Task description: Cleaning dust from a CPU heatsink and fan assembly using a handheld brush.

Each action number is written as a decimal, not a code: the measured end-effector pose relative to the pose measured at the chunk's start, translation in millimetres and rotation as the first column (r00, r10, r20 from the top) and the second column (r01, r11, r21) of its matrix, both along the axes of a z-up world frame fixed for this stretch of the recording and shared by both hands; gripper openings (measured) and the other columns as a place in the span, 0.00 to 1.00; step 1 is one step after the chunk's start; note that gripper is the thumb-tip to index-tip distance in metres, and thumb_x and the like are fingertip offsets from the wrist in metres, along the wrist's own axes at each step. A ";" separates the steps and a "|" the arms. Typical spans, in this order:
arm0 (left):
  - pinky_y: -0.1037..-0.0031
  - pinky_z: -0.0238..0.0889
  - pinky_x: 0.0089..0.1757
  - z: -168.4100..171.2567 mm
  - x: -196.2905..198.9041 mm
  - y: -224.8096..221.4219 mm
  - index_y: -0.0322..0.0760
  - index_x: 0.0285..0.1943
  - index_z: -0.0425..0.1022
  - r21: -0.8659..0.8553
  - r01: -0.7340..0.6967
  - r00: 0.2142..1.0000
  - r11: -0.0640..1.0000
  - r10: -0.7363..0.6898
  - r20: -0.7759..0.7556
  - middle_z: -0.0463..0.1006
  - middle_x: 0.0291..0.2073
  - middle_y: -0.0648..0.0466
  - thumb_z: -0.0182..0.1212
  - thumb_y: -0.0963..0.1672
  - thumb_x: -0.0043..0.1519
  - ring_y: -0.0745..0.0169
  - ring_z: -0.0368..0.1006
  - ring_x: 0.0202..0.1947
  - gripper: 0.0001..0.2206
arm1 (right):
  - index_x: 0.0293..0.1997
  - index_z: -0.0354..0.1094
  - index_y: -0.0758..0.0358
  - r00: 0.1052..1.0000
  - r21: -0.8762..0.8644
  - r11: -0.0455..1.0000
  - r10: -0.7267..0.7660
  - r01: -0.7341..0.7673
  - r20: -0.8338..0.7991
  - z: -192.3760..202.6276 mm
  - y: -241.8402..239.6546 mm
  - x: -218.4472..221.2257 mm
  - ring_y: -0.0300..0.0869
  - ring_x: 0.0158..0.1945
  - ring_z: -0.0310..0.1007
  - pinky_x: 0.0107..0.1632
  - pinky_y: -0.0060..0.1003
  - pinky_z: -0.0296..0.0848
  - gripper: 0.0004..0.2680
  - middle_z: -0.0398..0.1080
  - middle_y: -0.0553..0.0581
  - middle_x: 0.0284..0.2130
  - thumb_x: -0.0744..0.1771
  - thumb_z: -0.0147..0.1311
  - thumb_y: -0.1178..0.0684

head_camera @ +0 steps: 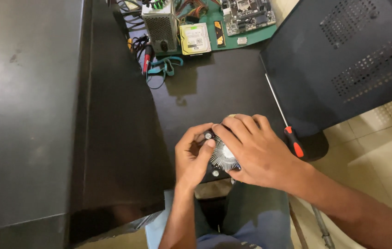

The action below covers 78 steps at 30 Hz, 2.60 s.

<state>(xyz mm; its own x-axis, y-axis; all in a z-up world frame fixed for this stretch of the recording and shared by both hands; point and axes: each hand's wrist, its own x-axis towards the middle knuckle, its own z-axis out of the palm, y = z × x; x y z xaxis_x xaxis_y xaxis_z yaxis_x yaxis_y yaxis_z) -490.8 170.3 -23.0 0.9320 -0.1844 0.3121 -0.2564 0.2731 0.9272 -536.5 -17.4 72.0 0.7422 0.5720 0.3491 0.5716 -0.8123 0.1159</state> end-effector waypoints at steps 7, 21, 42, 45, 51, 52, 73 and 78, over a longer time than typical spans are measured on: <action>0.62 0.78 0.48 -0.4 -2.7 2.5 0.26 0.61 0.82 -0.017 -0.060 0.995 0.998 0.061 0.085 0.88 0.47 0.40 0.64 0.39 0.67 0.57 0.81 0.50 0.14 | 0.67 0.65 0.61 0.999 0.027 1.000 0.010 -0.011 0.033 -1.8 5.7 -0.7 0.55 0.63 0.63 0.60 0.54 0.63 0.38 0.64 0.61 0.55 0.51 0.78 0.41; 0.62 0.77 0.48 1.4 -0.8 -5.2 0.25 0.57 0.83 -0.085 -0.087 0.989 0.993 0.097 0.115 0.88 0.47 0.37 0.63 0.40 0.68 0.51 0.84 0.50 0.12 | 0.65 0.67 0.66 0.995 0.115 0.992 0.043 -0.053 0.089 -13.8 2.1 1.1 0.56 0.61 0.64 0.59 0.54 0.63 0.36 0.65 0.62 0.54 0.52 0.75 0.42; 0.58 0.84 0.43 -14.0 -17.7 5.1 0.26 0.67 0.76 -0.071 0.139 0.975 0.988 -0.149 -0.163 0.85 0.50 0.38 0.67 0.38 0.64 0.52 0.84 0.45 0.21 | 0.70 0.66 0.65 0.980 0.102 0.992 -0.090 0.072 0.179 4.3 -0.4 10.4 0.55 0.57 0.67 0.58 0.53 0.64 0.41 0.66 0.62 0.52 0.50 0.77 0.41; 0.60 0.84 0.44 -2.9 -19.7 6.2 0.25 0.65 0.78 -0.051 0.133 0.977 0.990 -0.139 -0.164 0.87 0.49 0.38 0.67 0.36 0.62 0.53 0.85 0.44 0.20 | 0.68 0.68 0.66 0.987 0.159 0.986 -0.073 0.051 0.140 3.7 -2.1 10.9 0.57 0.57 0.68 0.57 0.54 0.65 0.39 0.68 0.64 0.52 0.51 0.77 0.42; 0.61 0.84 0.44 -2.0 -17.8 8.2 0.24 0.66 0.78 -0.065 0.179 0.966 0.982 -0.188 -0.179 0.86 0.48 0.38 0.66 0.36 0.63 0.54 0.84 0.42 0.20 | 0.63 0.71 0.66 0.993 0.212 0.976 -0.078 0.056 0.092 -3.1 -8.6 15.0 0.58 0.57 0.69 0.56 0.53 0.68 0.38 0.69 0.64 0.51 0.49 0.78 0.38; 0.61 0.84 0.44 -0.6 -17.5 7.7 0.24 0.66 0.78 -0.066 0.176 0.967 0.982 -0.185 -0.176 0.86 0.48 0.38 0.66 0.36 0.63 0.54 0.84 0.42 0.20 | 0.63 0.71 0.66 0.993 0.212 0.976 -0.074 0.053 0.094 -2.0 -8.8 15.5 0.58 0.57 0.69 0.56 0.53 0.68 0.38 0.69 0.64 0.51 0.49 0.78 0.38; 0.76 0.83 0.39 -37.5 12.9 19.4 0.35 0.67 0.61 -0.350 0.331 0.879 0.876 -0.421 -0.223 0.76 0.55 0.41 0.72 0.51 0.63 0.63 0.79 0.45 0.30 | 0.71 0.64 0.64 0.991 0.007 0.993 0.118 -0.119 0.064 17.7 -14.5 13.2 0.57 0.63 0.65 0.63 0.56 0.64 0.41 0.66 0.63 0.57 0.52 0.79 0.40; 0.74 0.85 0.39 -27.8 14.3 14.4 0.31 0.79 0.64 -0.340 0.371 0.868 0.864 -0.452 -0.204 0.80 0.58 0.38 0.70 0.45 0.64 0.62 0.84 0.43 0.33 | 0.71 0.64 0.65 0.984 -0.057 0.987 0.155 -0.150 0.087 16.5 -15.2 15.1 0.56 0.64 0.66 0.64 0.55 0.65 0.42 0.67 0.63 0.58 0.51 0.80 0.39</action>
<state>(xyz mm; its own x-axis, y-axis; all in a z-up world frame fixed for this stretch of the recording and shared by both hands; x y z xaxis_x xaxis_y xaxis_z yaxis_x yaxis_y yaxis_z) -476.4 184.7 -50.8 0.8437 -0.5127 0.1590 0.1847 0.5554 0.8108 -521.3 -32.6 88.5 0.6114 0.6945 0.3791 0.6735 -0.7083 0.2115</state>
